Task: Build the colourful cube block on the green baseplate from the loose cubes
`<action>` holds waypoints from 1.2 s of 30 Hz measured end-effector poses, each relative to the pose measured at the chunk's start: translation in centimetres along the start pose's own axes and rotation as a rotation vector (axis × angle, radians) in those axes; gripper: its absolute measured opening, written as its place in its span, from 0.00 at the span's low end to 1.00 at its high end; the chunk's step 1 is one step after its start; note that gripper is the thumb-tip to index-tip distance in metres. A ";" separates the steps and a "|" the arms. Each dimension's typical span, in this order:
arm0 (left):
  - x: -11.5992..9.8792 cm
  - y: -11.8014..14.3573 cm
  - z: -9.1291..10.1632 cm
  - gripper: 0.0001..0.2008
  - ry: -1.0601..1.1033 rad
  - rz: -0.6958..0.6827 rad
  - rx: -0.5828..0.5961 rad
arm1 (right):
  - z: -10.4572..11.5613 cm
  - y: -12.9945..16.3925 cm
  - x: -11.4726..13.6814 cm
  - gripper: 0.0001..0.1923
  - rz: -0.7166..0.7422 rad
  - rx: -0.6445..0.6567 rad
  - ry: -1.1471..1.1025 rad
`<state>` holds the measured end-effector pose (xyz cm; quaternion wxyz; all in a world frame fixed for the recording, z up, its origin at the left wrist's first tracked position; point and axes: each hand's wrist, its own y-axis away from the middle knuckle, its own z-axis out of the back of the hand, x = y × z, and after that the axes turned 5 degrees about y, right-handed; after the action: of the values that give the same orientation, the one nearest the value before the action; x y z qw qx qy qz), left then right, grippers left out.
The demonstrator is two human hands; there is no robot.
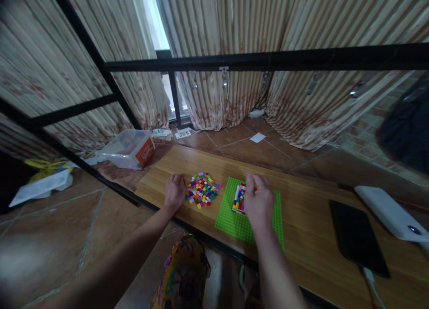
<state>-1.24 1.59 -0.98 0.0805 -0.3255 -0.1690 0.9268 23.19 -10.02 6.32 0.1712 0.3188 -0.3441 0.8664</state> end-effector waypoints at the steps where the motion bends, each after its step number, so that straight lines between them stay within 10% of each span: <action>1: 0.1 -0.1 0.1 0.16 0.012 -0.007 0.001 | -0.7 0.5 0.9 0.20 0.053 0.055 -0.065; 14: -2.7 -2.3 -1.9 0.21 0.125 -0.324 0.300 | -11.1 2.5 2.7 0.24 0.094 0.401 0.228; 24: -4.0 -2.1 -1.8 0.19 0.269 -0.458 0.450 | -11.0 2.7 2.9 0.22 0.130 0.466 0.113; 36: -4.7 -0.5 -1.2 0.19 0.601 -0.192 0.528 | -7.5 3.5 3.0 0.23 0.052 0.493 0.066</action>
<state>3.18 1.13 1.10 0.2933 -0.5326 0.0762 0.7902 15.89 -6.97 2.39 0.0770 0.3136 -0.1247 0.9382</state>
